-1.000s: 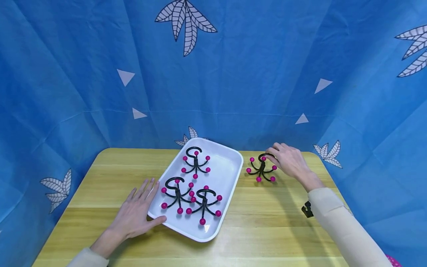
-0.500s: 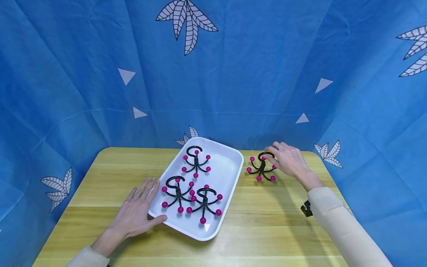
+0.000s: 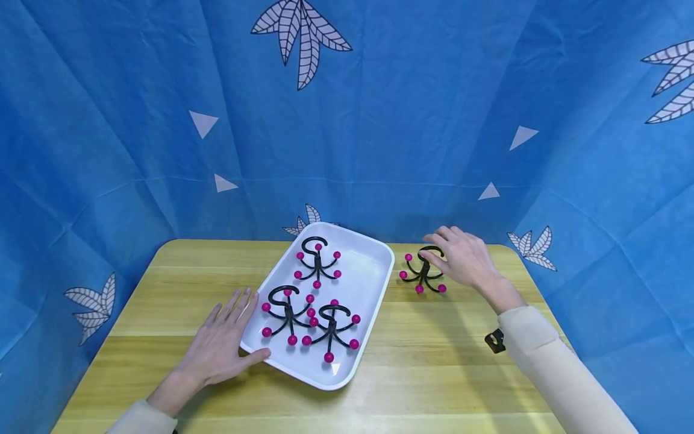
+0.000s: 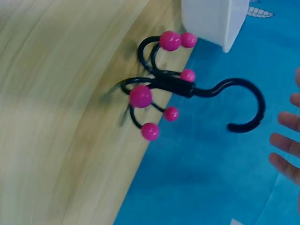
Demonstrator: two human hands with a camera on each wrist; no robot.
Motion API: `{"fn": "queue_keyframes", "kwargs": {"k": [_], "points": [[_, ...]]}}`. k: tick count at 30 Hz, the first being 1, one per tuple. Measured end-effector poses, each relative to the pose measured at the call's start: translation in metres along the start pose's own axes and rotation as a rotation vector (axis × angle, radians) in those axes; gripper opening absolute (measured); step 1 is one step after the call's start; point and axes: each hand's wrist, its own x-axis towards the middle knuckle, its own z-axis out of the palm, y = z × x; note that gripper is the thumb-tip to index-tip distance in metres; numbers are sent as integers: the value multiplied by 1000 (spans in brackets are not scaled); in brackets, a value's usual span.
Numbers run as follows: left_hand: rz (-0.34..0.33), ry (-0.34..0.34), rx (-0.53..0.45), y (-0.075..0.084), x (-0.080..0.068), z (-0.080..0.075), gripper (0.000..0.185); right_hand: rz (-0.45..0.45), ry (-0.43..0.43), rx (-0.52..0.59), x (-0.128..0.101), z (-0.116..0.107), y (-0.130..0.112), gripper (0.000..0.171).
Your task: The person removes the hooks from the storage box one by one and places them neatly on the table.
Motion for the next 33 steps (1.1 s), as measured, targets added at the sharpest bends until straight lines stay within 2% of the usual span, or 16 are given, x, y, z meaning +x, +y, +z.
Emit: {"fn": "queue_keyframes", "kwargs": {"k": [9,15,21,27,33], "points": [[-2,2,5,1,1,1,114,-51,19,33,8,-14,-23,39],[3,4,3,0,1,2,115,-148,101,46,11,-17,-41,61],[7,13,7,0,0,1,115,-182,136,56,14,-20,-61,39],[0,12,2,0,0,1,115,-234,143,64,17,-24,-84,38],[-11,7,-8,1,0,2,114,-299,194,82,17,-20,-101,38]]}}
